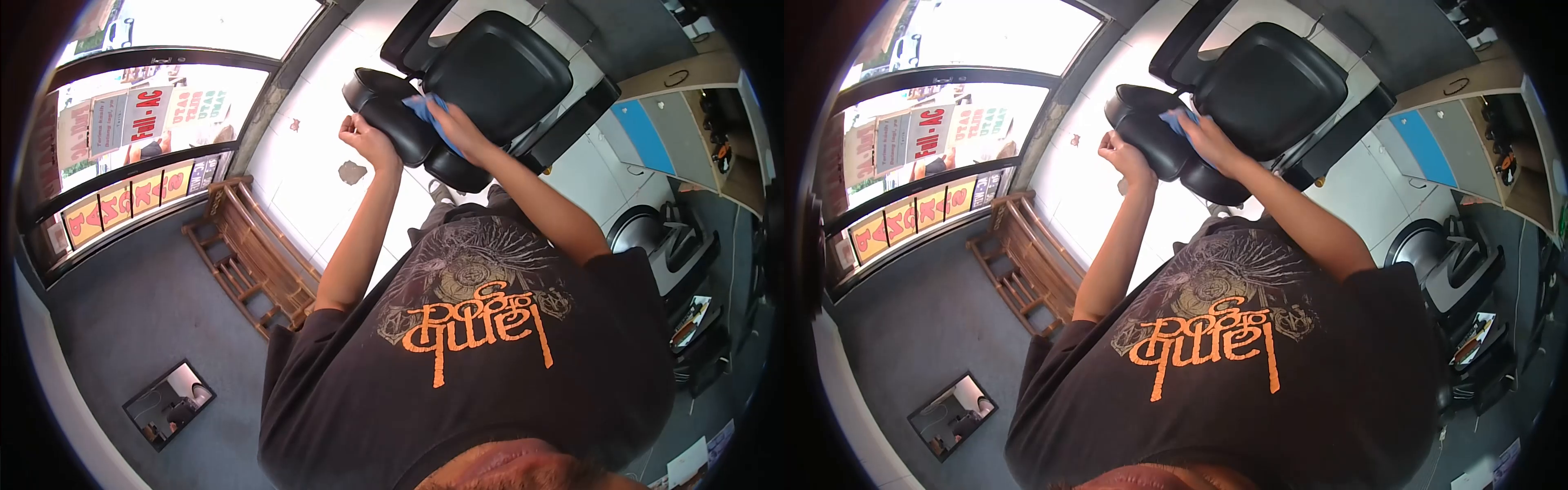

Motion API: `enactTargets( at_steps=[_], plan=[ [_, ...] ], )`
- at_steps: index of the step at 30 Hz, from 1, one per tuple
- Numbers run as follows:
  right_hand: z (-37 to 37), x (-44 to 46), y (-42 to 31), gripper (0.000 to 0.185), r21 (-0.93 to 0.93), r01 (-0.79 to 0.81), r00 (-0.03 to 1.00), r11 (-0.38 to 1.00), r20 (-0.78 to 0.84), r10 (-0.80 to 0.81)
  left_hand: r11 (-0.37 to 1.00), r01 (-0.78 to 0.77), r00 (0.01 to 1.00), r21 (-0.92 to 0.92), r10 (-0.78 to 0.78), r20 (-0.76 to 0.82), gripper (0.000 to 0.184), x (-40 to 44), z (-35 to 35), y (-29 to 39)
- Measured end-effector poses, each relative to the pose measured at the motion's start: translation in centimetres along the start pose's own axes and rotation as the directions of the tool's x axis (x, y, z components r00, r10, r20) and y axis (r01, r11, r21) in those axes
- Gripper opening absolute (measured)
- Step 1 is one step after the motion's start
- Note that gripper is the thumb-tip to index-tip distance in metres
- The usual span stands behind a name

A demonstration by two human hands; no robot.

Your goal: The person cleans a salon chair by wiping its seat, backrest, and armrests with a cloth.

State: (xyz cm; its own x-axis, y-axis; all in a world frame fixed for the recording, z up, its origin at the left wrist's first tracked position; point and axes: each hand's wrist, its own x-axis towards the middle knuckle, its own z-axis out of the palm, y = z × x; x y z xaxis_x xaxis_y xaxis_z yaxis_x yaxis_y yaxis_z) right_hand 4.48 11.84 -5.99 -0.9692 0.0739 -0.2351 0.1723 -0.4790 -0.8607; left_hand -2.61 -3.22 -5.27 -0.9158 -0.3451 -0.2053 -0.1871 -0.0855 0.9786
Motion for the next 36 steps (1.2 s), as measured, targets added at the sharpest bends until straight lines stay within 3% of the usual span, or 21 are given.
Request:
enactTargets(
  at_steps=[2,5,8,11,15,17,19,20,21,22,23,25,26,27,28,29,31,32,34,36],
  plan=[
    [1.7,5.7,0.4,0.059,0.179,-0.110,0.984,0.978,-0.121,0.133,0.998,-0.029,0.999,0.050,0.028,0.022,0.035,0.4,0.1,-0.4],
    [3.9,10.0,-0.8,0.059,0.085,0.004,1.000,0.996,-0.025,-0.002,0.963,-0.120,0.993,0.242,0.112,0.047,0.043,0.7,0.0,-0.6],
    [5.9,6.2,-4.0,0.057,-0.443,-0.033,0.999,0.896,0.024,0.049,0.962,-0.150,0.987,0.230,0.134,0.086,0.046,0.7,-0.1,-0.9],
    [6.7,0.3,-4.4,0.044,-0.790,0.183,0.978,0.585,0.085,-0.190,0.976,-0.125,0.989,0.176,0.110,0.096,0.045,-0.2,-0.4,0.3],
    [6.9,-7.7,-3.4,0.037,-0.894,0.215,0.939,0.394,0.079,-0.334,0.987,-0.122,0.985,0.108,0.106,0.138,0.047,0.0,-1.0,-0.3],
    [6.4,-11.0,-2.6,0.036,-0.915,0.167,0.941,0.368,0.037,-0.336,0.975,-0.182,0.973,0.131,0.160,0.164,0.051,0.5,-1.4,-1.7],
    [6.1,-13.8,-3.7,0.040,-0.783,-0.221,0.938,0.581,-0.335,-0.094,0.999,0.003,0.958,-0.033,0.006,0.288,0.057,0.4,-3.4,-2.0],
    [5.8,-14.2,-4.2,0.042,-0.613,-0.288,0.891,0.735,-0.453,-0.028,0.989,0.101,0.932,-0.106,-0.057,0.359,0.059,0.7,-4.3,-2.1],
    [5.5,-14.7,-4.6,0.044,-0.409,-0.317,0.827,0.856,-0.562,0.038,0.995,0.071,0.930,-0.077,-0.038,0.366,0.059,1.5,-5.6,-5.6],
    [5.2,-14.7,-5.0,0.046,-0.130,-0.171,0.779,0.977,-0.625,0.053,0.992,0.113,0.916,-0.049,-0.085,0.392,0.058,2.0,-7.3,-7.9],
    [5.3,-14.6,-5.1,0.049,0.151,0.019,0.731,0.988,-0.676,0.090,0.988,0.151,0.900,-0.020,-0.129,0.417,0.057,2.4,-9.5,-10.1],
    [6.6,-14.2,-5.8,0.054,0.089,0.165,0.677,0.982,-0.735,-0.047,0.980,0.157,0.873,0.120,-0.194,0.447,0.053,4.0,-15.1,-16.8],
    [7.4,-13.8,-6.3,0.056,0.053,0.236,0.642,0.970,-0.758,-0.115,0.964,0.093,0.864,0.249,-0.202,0.461,0.055,5.7,-18.8,-23.3],
    [8.7,-12.9,-6.2,0.058,-0.082,0.224,0.617,0.971,-0.759,-0.207,0.900,0.333,0.793,0.283,-0.429,0.433,0.058,5.8,-22.8,-22.3],
    [9.5,-12.1,-5.4,0.056,-0.301,0.094,0.669,0.949,-0.687,-0.284,0.857,0.398,0.770,0.328,-0.506,0.388,0.060,7.0,-27.3,-25.7],
    [10.1,-11.3,-4.4,0.055,-0.511,-0.023,0.727,0.859,-0.598,-0.336,0.805,0.396,0.776,0.442,-0.550,0.308,0.060,7.6,-32.0,-27.9],
    [11.3,-8.4,-2.0,0.054,-0.895,0.008,0.856,0.447,-0.225,-0.466,0.649,0.412,0.768,0.639,-0.625,0.140,0.061,8.9,-41.3,-32.1],
    [12.2,-6.3,-0.9,0.054,-0.976,0.166,0.875,0.140,0.080,-0.478,0.576,0.325,0.822,0.750,-0.565,0.077,0.060,8.9,-45.0,-32.3],
    [15.9,-3.5,0.3,0.059,-0.882,-0.030,0.889,-0.470,0.192,-0.416,0.389,0.279,0.869,0.878,-0.492,-0.058,0.057,8.4,-51.3,-31.5],
    [16.3,0.0,0.7,0.055,-0.908,0.031,0.863,-0.417,0.235,-0.447,0.301,0.427,0.828,0.853,-0.510,-0.234,0.055,8.1,-55.4,-32.6]
  ],
)
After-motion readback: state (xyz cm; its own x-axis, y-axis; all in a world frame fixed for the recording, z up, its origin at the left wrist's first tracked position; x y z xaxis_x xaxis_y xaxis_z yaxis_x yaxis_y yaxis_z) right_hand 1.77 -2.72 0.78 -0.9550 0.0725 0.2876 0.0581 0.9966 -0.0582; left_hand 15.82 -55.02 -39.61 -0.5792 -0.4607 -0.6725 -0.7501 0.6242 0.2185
